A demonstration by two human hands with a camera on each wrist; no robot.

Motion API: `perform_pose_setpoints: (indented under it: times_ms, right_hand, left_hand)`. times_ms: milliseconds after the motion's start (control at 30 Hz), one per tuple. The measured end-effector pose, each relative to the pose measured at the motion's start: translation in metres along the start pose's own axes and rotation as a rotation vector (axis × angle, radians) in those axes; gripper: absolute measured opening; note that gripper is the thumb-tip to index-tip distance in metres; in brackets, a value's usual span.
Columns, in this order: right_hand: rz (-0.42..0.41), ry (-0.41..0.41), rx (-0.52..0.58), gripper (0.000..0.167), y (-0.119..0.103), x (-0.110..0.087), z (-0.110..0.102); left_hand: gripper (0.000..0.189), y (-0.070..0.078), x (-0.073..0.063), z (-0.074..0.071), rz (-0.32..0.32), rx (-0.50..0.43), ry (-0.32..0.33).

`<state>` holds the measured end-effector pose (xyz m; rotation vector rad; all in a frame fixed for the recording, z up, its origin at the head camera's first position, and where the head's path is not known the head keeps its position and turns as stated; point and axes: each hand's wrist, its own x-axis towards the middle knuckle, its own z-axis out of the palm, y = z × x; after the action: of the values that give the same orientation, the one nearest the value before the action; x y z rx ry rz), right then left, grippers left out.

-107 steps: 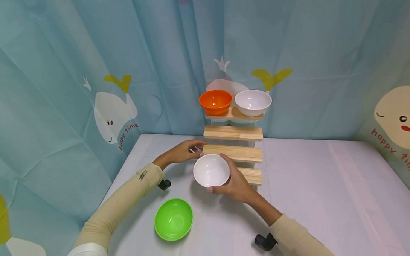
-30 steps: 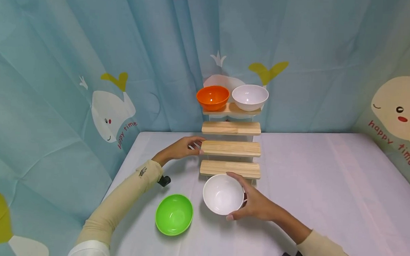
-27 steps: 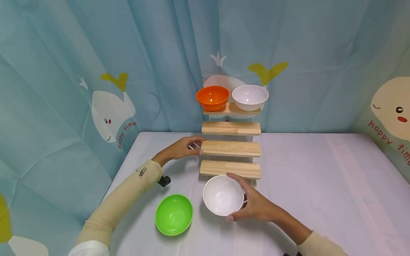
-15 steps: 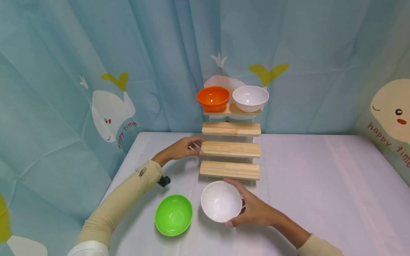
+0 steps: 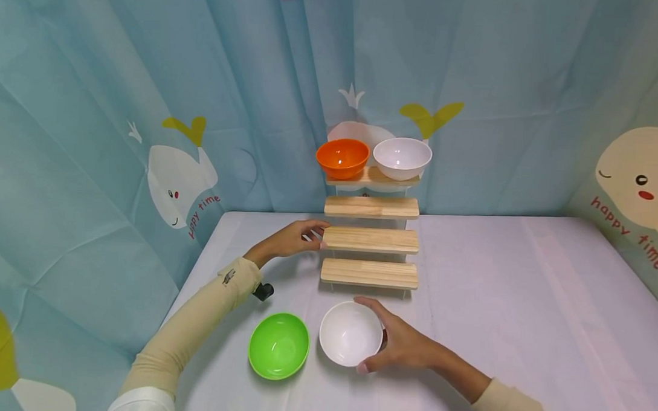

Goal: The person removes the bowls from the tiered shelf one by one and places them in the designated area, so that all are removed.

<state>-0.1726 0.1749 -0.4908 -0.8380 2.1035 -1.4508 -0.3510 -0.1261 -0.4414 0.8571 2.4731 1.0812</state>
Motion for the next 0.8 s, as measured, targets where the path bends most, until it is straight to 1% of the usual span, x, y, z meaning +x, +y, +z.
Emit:
perform_pose_setpoints:
  times_ms: [100, 167, 333, 567, 800]
  right_hand:
    - [-0.006, -0.005, -0.011, 0.109, 0.0002, 0.0011, 0.0016]
    - [0.004, -0.010, -0.006, 0.110, 0.0008, 0.0015, 0.0030]
    - [0.024, -0.023, 0.016, 0.112, 0.0025, 0.0019, 0.0064]
    - [0.023, -0.042, 0.059, 0.110, 0.0050, 0.0028, 0.0077]
    - [0.031, -0.068, 0.069, 0.110, 0.0059, 0.0033, 0.0063]
  left_hand:
    - [0.057, 0.0003, 0.0000, -0.0001, -0.002, -0.003, 0.002]
    - [0.057, 0.0005, -0.0002, -0.0002, -0.004, -0.009, 0.003]
    - [0.057, 0.0003, -0.0006, 0.0005, -0.004, -0.015, 0.001]
    - [0.057, 0.0004, -0.0006, 0.0004, -0.003, -0.001, 0.003]
    - [0.056, -0.0001, 0.0001, -0.0001, -0.002, 0.000, 0.004]
